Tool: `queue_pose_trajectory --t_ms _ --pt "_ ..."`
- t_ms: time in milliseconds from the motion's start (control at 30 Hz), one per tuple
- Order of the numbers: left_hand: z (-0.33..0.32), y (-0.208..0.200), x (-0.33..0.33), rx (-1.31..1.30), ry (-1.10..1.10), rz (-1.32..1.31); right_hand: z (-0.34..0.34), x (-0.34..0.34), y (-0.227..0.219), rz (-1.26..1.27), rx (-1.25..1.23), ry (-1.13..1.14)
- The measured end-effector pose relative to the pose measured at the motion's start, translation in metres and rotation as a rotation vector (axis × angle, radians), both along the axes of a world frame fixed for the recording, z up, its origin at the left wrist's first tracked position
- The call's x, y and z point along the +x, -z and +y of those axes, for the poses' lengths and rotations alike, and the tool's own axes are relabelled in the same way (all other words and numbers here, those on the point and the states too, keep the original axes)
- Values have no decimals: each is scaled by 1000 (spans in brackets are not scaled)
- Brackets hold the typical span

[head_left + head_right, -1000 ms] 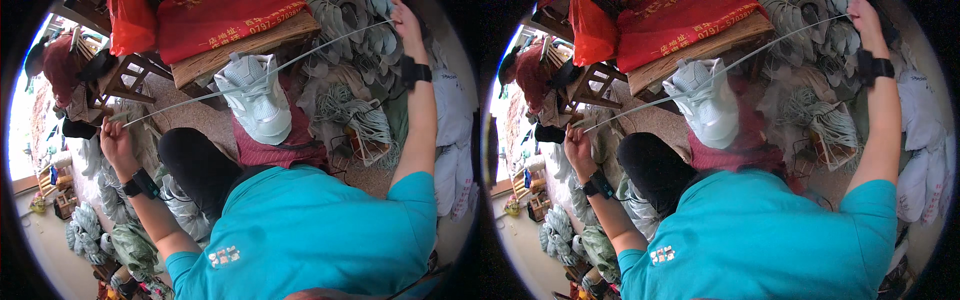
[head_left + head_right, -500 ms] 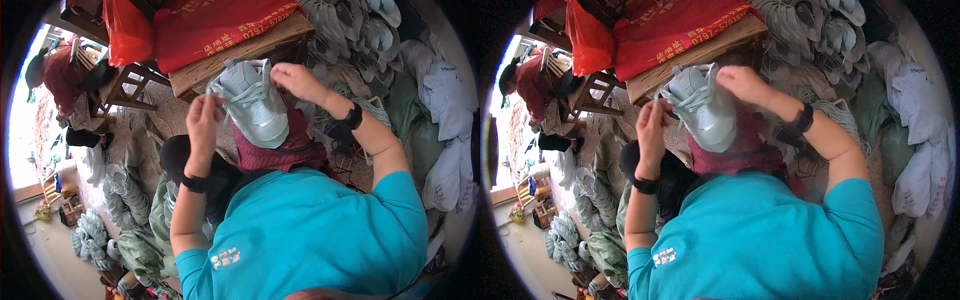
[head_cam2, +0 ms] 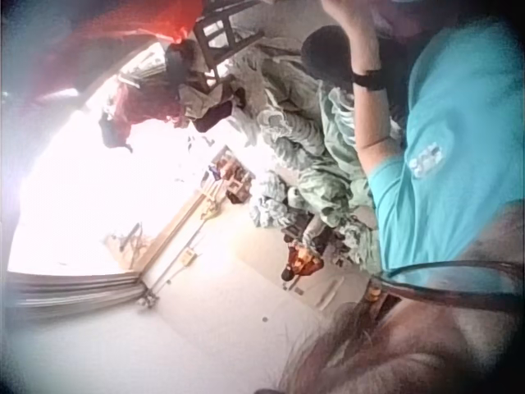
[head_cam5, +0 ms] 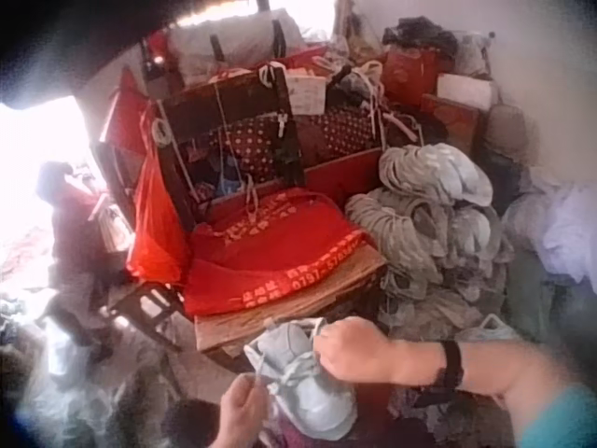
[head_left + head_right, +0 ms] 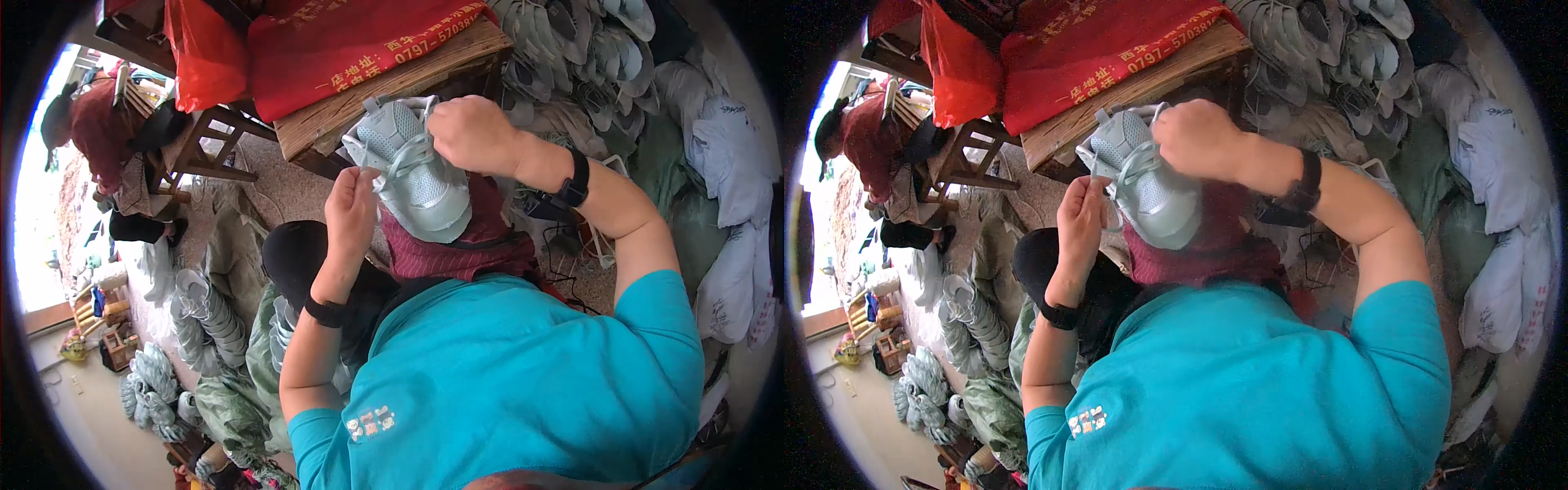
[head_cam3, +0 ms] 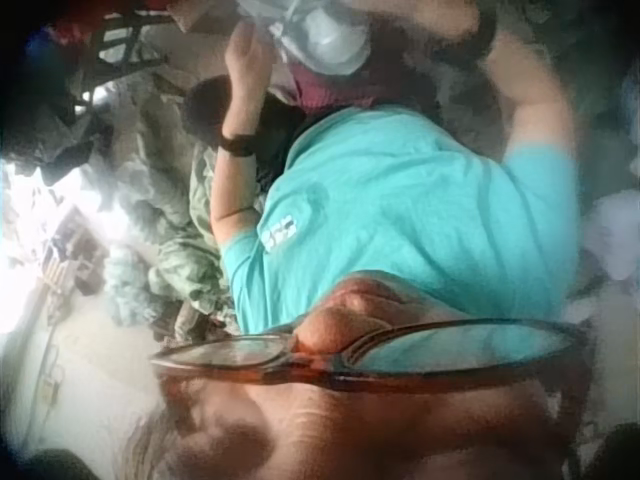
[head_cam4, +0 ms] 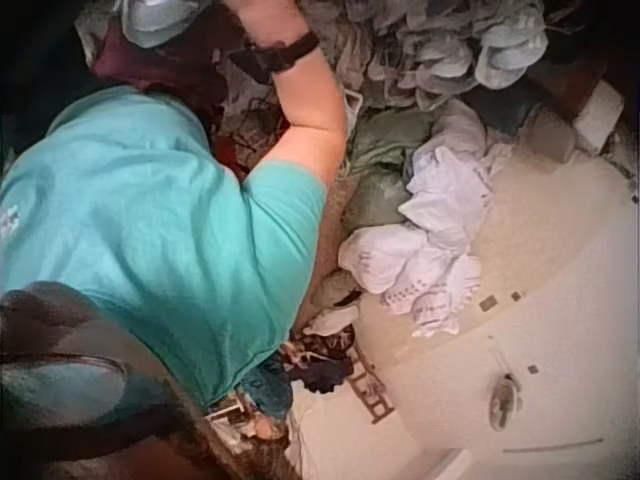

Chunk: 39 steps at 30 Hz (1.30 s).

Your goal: The person sits on the floor in a workshop and laces a light-colored sneaker. They pull the laces through the eyelets, tighten them, and tie a knot. The person handles the shoe and laces by hand, working on a single shoe at a time.

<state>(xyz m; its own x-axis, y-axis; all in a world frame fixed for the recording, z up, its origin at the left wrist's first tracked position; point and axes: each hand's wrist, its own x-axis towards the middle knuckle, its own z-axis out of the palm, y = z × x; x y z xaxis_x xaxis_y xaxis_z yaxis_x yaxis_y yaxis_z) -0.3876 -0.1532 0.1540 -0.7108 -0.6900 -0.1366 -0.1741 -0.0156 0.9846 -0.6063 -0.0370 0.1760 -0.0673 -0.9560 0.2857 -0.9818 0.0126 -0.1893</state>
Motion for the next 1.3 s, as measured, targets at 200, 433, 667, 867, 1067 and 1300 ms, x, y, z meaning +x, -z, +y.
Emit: queue_pose_trajectory --t_ms 200,433,667,867,1067,1300 --pt "4 -7 -2 -93 4 -41 -8 -2 -28 236 -42 -121" --pt "-3 0 1 1 -48 -30 -25 -46 -34 -105 198 -449" --pt "0 -1 -6 -104 -63 -34 -34 -49 -28 -570 504 -234" --pt "-2 -13 -16 -715 55 -259 -34 -27 -7 -1155 388 153" --pt "-28 -45 -18 -834 149 -147 -30 -17 -52 -1456 409 -7" --pt "-60 -50 -21 -1062 509 -181 -33 0 -22 -185 42 -163"
